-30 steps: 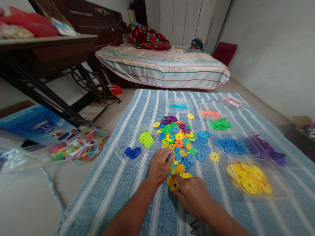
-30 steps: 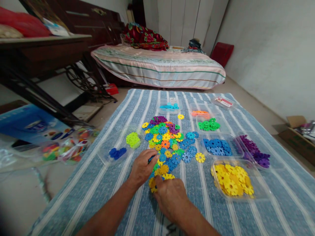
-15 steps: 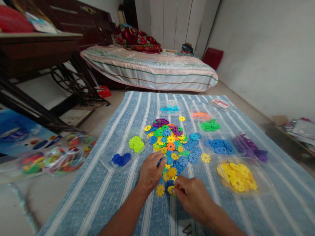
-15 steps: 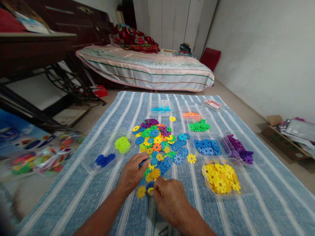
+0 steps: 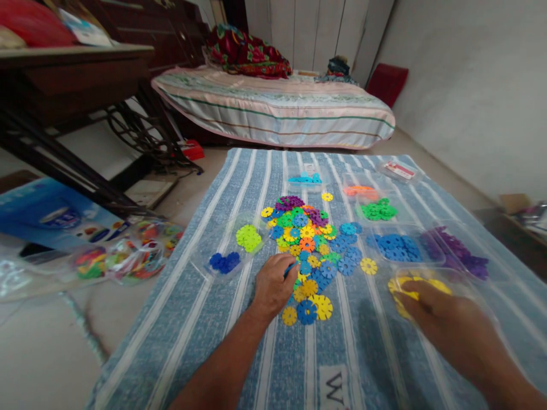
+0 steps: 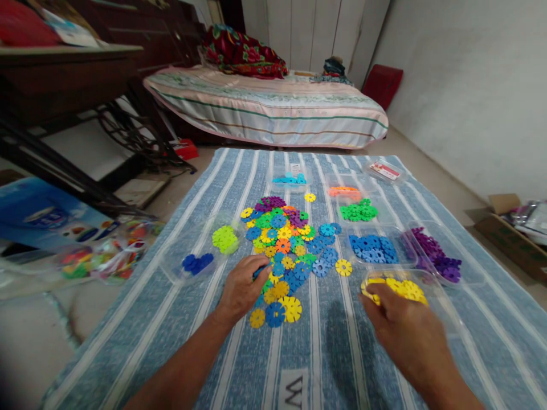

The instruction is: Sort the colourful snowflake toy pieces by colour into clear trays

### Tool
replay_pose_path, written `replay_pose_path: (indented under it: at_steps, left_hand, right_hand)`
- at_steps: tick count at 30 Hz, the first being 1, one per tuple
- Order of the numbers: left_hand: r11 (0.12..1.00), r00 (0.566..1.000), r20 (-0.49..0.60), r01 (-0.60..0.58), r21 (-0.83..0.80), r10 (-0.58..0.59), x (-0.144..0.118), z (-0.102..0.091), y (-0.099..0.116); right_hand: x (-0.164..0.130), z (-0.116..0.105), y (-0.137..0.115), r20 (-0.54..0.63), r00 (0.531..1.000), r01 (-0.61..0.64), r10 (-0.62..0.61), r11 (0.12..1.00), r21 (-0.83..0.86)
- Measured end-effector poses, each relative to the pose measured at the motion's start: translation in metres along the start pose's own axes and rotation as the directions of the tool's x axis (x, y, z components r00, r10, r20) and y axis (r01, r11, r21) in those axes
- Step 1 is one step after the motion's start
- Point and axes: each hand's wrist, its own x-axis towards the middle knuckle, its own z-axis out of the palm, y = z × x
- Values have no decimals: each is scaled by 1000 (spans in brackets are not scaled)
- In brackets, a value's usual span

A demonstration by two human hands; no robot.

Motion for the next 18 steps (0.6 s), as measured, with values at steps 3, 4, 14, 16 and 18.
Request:
replay_pose_path:
  at_steps: [3, 4, 14, 16, 18]
  left_hand:
    - [1000, 1000, -2, 1, 8, -1, 0, 0, 0]
    - [1000, 1000, -5, -1, 9, 1, 0, 0, 0]
    - [1000, 1000, -16, -9, 9, 9, -1, 0, 0]
    - [1000, 1000, -18, -16, 13, 17, 0, 0, -1]
    - [1000, 1000, -22, -21, 15, 21, -1, 1, -2]
  right_hand:
    - [-6, 21, -57, 190, 950, 217, -248, 962, 168]
    - [-7, 27, -75, 226, 921, 280, -319, 941, 189]
    - [-5, 57, -127, 258, 857, 453, -446, 891, 38]
    - [-6, 60, -126, 224, 865, 447, -450, 892, 65]
    - [-8, 63, -126, 178, 869, 450, -462, 887, 103]
